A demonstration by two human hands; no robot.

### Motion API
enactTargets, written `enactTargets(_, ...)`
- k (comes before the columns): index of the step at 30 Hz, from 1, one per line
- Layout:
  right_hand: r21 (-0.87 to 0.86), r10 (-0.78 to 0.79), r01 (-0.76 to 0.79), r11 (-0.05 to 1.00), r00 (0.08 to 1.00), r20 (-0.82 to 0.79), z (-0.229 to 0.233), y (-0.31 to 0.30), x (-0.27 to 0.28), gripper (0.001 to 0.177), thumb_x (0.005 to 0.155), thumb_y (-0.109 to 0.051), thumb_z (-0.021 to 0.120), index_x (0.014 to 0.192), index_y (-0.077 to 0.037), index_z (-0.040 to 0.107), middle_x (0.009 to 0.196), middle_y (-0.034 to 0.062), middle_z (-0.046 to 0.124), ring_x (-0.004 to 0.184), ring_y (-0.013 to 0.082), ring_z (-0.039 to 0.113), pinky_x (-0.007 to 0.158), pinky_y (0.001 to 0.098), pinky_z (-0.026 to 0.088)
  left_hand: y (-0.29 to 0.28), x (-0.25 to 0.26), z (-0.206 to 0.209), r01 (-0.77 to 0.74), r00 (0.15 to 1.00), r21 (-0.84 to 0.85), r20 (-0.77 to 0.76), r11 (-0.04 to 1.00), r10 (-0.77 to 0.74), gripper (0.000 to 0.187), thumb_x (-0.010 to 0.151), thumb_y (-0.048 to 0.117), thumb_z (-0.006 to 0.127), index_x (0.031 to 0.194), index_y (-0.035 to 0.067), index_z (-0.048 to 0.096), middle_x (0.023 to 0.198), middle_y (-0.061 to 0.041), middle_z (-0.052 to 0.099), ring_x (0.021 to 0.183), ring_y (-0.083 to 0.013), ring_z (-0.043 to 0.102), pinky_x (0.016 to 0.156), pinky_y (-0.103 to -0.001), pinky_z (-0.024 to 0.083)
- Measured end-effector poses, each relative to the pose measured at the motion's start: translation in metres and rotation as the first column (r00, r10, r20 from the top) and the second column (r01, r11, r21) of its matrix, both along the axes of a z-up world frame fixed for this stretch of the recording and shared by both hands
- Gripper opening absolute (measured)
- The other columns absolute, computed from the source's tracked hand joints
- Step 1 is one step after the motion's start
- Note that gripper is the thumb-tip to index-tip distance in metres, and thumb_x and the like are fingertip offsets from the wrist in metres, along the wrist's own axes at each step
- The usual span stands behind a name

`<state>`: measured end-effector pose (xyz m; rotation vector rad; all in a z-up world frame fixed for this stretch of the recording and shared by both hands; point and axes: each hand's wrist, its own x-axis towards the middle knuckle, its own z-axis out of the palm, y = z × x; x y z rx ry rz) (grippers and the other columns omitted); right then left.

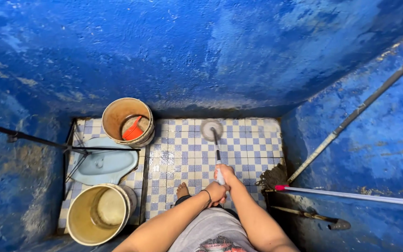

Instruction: Scrubbing the tiled floor of a small blue bathroom or utility area using a handled brush.

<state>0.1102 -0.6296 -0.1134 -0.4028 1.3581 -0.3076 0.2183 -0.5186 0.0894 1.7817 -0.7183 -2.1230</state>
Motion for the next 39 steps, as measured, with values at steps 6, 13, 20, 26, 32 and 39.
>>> enactTargets(6, -0.041, -0.125, 0.121, 0.992, 0.988, -0.094, -0.016, -0.023, -0.034, 0.009, 0.092, -0.008, 0.062, 0.09, 0.0, 0.058, 0.063, 0.0093, 0.054, 0.049, 0.0233, 0.052, 0.046, 0.0413, 0.047, -0.02, -0.011, -0.049, 0.015, 1.0, -0.073, 0.008, 0.997, -0.014, 0.047, 0.096, 0.044, 0.059, 0.071, 0.004, 0.064, 0.058, -0.006, 0.059, 0.041, -0.0185, 0.047, 0.038, -0.034, 0.035)
enactTargets(13, -0.041, -0.116, 0.111, 0.993, 0.984, -0.132, -0.018, -0.047, 0.032, 0.009, 0.095, -0.006, 0.061, 0.097, 0.002, 0.057, 0.075, 0.0132, 0.058, 0.062, 0.0262, 0.058, 0.054, 0.0424, 0.053, -0.031, 0.049, -0.071, -0.155, 0.988, -0.088, -0.001, 0.984, 0.156, 0.043, 0.095, 0.043, 0.059, 0.078, 0.004, 0.066, 0.063, -0.005, 0.061, 0.047, -0.017, 0.051, 0.039, -0.034, 0.035)
enactTargets(20, -0.01, 0.373, -0.373, 0.928, 0.927, 0.045, 0.003, -0.035, 0.146, 0.016, 0.095, -0.005, 0.06, 0.109, 0.004, 0.06, 0.088, 0.0149, 0.063, 0.076, 0.0281, 0.065, 0.064, 0.0456, 0.058, 0.012, 0.132, -0.024, -0.387, 0.922, -0.011, -0.021, 0.922, 0.387, 0.046, 0.095, 0.046, 0.058, 0.074, 0.005, 0.06, 0.056, -0.004, 0.051, 0.039, -0.0166, 0.043, 0.035, -0.034, 0.028)
enactTargets(26, -0.014, 0.494, -0.499, 0.867, 0.855, 0.157, 0.016, 0.006, 0.233, 0.012, 0.094, -0.004, 0.061, 0.102, 0.005, 0.063, 0.083, 0.0138, 0.064, 0.071, 0.0255, 0.063, 0.062, 0.0422, 0.056, 0.051, 0.182, 0.006, -0.564, 0.815, -0.131, 0.069, 0.815, 0.575, 0.044, 0.092, 0.039, 0.061, 0.079, -0.003, 0.064, 0.061, -0.007, 0.061, 0.046, -0.0185, 0.053, 0.041, -0.034, 0.039)
enactTargets(32, -0.042, 0.454, -0.453, 0.89, 0.875, 0.168, 0.004, 0.034, 0.245, 0.013, 0.093, -0.006, 0.058, 0.095, 0.006, 0.063, 0.077, 0.0135, 0.063, 0.066, 0.025, 0.062, 0.057, 0.0405, 0.054, 0.068, 0.189, 0.019, -0.507, 0.832, -0.151, 0.169, 0.849, 0.528, 0.041, 0.09, 0.039, 0.061, 0.088, -0.003, 0.063, 0.071, -0.01, 0.068, 0.05, -0.0206, 0.06, 0.046, -0.037, 0.047)
enactTargets(39, -0.009, 0.298, -0.298, 0.954, 0.954, 0.003, 0.039, 0.021, 0.154, 0.012, 0.086, -0.017, 0.062, 0.085, -0.005, 0.063, 0.065, 0.0101, 0.06, 0.05, 0.0231, 0.054, 0.047, 0.0408, 0.049, 0.035, 0.11, 0.091, -0.215, 0.947, -0.012, 0.242, 0.977, 0.211, 0.053, 0.092, 0.052, 0.056, 0.091, 0.0, 0.069, 0.067, -0.009, 0.062, 0.046, -0.0202, 0.055, 0.04, -0.035, 0.039)
